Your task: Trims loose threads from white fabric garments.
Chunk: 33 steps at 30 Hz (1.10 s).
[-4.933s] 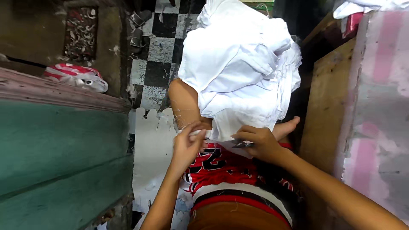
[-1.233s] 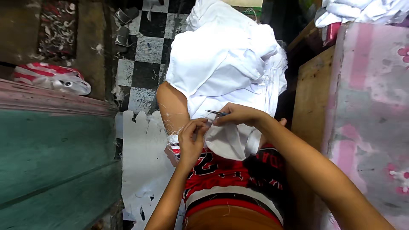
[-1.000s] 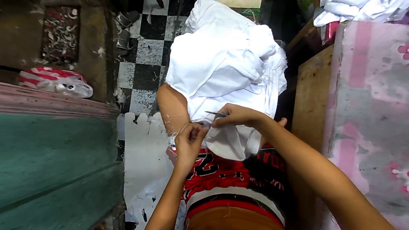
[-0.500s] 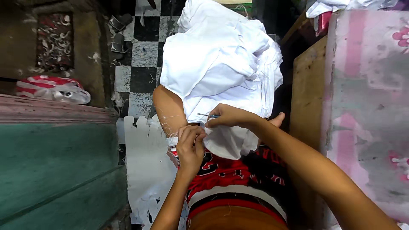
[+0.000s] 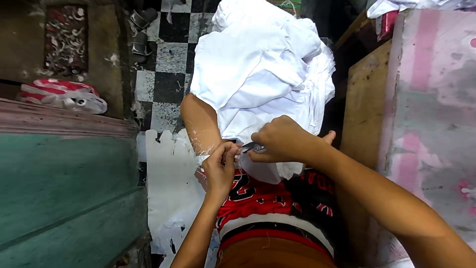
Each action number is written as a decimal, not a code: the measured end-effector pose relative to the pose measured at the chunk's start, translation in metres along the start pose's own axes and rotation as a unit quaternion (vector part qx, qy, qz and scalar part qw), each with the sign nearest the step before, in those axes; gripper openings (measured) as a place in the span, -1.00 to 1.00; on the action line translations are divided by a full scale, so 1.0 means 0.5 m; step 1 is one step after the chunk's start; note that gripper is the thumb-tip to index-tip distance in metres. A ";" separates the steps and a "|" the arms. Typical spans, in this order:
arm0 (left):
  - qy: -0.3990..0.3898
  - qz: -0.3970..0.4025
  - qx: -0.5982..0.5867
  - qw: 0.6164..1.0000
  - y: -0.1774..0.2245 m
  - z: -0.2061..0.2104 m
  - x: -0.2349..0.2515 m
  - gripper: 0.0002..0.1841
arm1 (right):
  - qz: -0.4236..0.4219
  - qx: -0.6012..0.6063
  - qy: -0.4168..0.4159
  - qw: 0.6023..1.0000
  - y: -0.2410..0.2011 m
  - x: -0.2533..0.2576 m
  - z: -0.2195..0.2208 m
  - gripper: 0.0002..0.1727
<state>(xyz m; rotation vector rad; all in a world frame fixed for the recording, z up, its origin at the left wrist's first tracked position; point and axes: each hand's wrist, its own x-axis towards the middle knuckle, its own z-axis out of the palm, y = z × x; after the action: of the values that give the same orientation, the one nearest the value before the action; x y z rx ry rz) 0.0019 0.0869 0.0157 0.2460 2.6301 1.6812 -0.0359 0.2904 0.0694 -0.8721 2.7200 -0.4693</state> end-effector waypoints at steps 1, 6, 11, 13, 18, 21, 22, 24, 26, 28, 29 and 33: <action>-0.002 0.004 0.006 1.000 0.000 -0.001 0.000 -0.84 | -0.004 -0.005 0.001 1.000 -0.002 0.002 0.002 -0.48; -0.005 0.000 0.008 1.000 0.001 -0.001 0.003 -0.84 | -0.040 0.003 0.010 0.999 -0.004 0.006 0.009 -0.55; -0.020 -0.062 0.060 0.996 0.003 -0.024 -0.003 -0.85 | -0.010 0.007 0.074 0.997 0.020 -0.009 0.026 -0.51; 0.007 -0.061 0.159 0.985 -0.003 -0.053 -0.009 -0.79 | 0.020 0.063 0.079 0.995 0.033 -0.014 0.036 -0.46; 0.048 -0.032 0.255 0.965 -0.024 -0.116 -0.010 -0.71 | 0.052 0.305 -0.005 0.951 0.067 0.001 0.078 -0.41; -0.065 -0.068 0.119 0.988 -0.022 -0.070 -0.020 -0.65 | 0.046 0.343 -0.070 0.936 0.070 0.024 0.084 -0.56; -0.080 -0.083 0.074 0.991 -0.023 -0.048 -0.022 -0.68 | 0.045 0.336 -0.081 0.937 0.069 0.028 0.083 -0.62; -0.083 -0.121 0.024 0.989 -0.023 -0.018 -0.021 -0.77 | 0.048 0.328 -0.093 0.939 0.065 0.029 0.082 -0.69; -0.073 -0.159 0.000 0.985 -0.022 -0.005 -0.015 -0.83 | 0.054 0.336 -0.090 0.936 0.064 0.024 0.087 -0.75; -0.074 -0.183 -0.011 0.980 -0.023 -0.001 -0.013 -0.86 | 0.056 0.351 -0.086 0.931 0.063 0.019 0.093 -0.79; -0.078 -0.191 -0.011 0.978 -0.023 0.000 -0.012 -0.86 | 0.058 0.359 -0.084 0.928 0.062 0.018 0.098 -0.80; -0.094 -0.187 0.017 0.978 -0.024 0.005 -0.013 -0.89 | 0.058 0.392 -0.058 0.916 0.062 0.016 0.123 -0.82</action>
<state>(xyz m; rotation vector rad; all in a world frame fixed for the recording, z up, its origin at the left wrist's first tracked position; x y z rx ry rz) 0.0072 0.0834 0.0033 -0.0833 2.3818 1.4178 -0.0385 0.2955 0.0004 -0.4816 2.1354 -1.3001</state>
